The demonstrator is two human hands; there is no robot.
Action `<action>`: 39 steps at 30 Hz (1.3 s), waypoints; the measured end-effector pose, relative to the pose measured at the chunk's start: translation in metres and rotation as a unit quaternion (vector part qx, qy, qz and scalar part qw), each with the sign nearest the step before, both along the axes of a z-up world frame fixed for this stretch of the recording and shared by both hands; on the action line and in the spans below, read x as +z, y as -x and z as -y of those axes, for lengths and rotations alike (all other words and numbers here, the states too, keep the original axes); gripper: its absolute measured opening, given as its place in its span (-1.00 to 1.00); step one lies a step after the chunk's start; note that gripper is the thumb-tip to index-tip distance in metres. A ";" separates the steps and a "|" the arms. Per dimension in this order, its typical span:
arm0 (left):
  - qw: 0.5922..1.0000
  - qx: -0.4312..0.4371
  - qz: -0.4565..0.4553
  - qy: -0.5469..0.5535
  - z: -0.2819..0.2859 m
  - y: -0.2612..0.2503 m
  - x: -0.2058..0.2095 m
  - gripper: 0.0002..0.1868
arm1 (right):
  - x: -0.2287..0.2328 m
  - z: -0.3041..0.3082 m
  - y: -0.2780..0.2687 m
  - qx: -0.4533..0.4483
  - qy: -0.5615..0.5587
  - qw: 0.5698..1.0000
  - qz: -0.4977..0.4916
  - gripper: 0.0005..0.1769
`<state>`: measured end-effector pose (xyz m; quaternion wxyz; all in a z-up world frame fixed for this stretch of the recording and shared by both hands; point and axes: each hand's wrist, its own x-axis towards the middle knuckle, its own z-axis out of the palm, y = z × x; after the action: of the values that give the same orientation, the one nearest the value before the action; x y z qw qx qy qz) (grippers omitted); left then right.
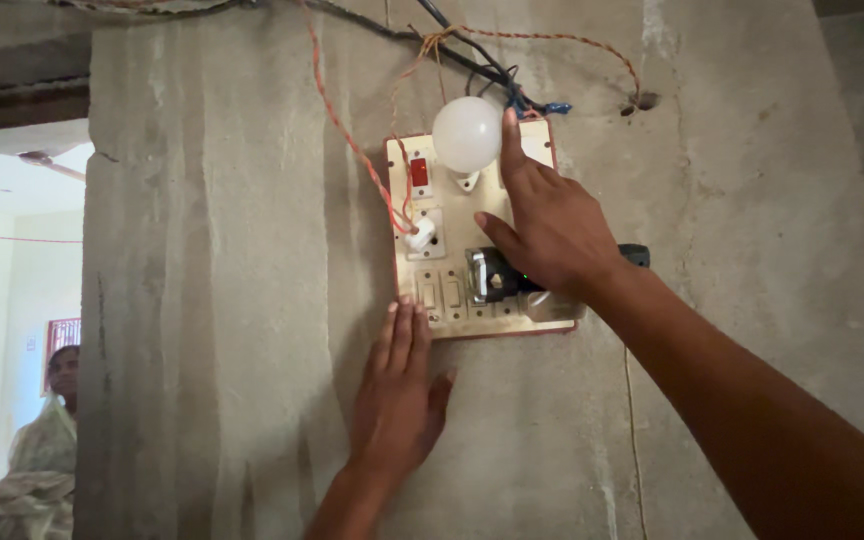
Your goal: The person screws a light bulb into a socket on a wall-mounted electrical board, then repeatedly presses switches to turn the bulb on and off. The person also removes and reinserts the bulb multiple times while continuing to operate the switches.
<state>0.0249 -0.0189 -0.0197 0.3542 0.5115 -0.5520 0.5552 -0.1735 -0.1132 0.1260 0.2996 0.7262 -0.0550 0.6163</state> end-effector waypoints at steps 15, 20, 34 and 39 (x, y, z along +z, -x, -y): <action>0.999 0.043 0.017 0.019 0.020 -0.012 0.008 -0.17 | 0.000 0.001 0.000 -0.018 0.004 1.000 0.003 0.15; 0.997 0.029 0.041 0.056 0.032 -0.021 0.005 -0.17 | 0.000 0.003 0.000 -0.011 0.052 0.999 0.012 0.18; 0.987 -0.016 0.049 0.155 0.045 -0.021 0.007 -0.18 | -0.001 0.011 -0.003 -0.021 0.046 0.999 0.014 0.23; 0.987 -0.002 0.042 0.154 0.042 -0.017 0.013 -0.15 | -0.001 0.009 -0.001 -0.007 0.057 0.998 0.019 0.24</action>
<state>0.0419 -0.0608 -0.0069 0.4069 0.4257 -0.4751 0.6538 -0.1722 -0.1225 0.1247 0.3438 0.6958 -0.0309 0.6299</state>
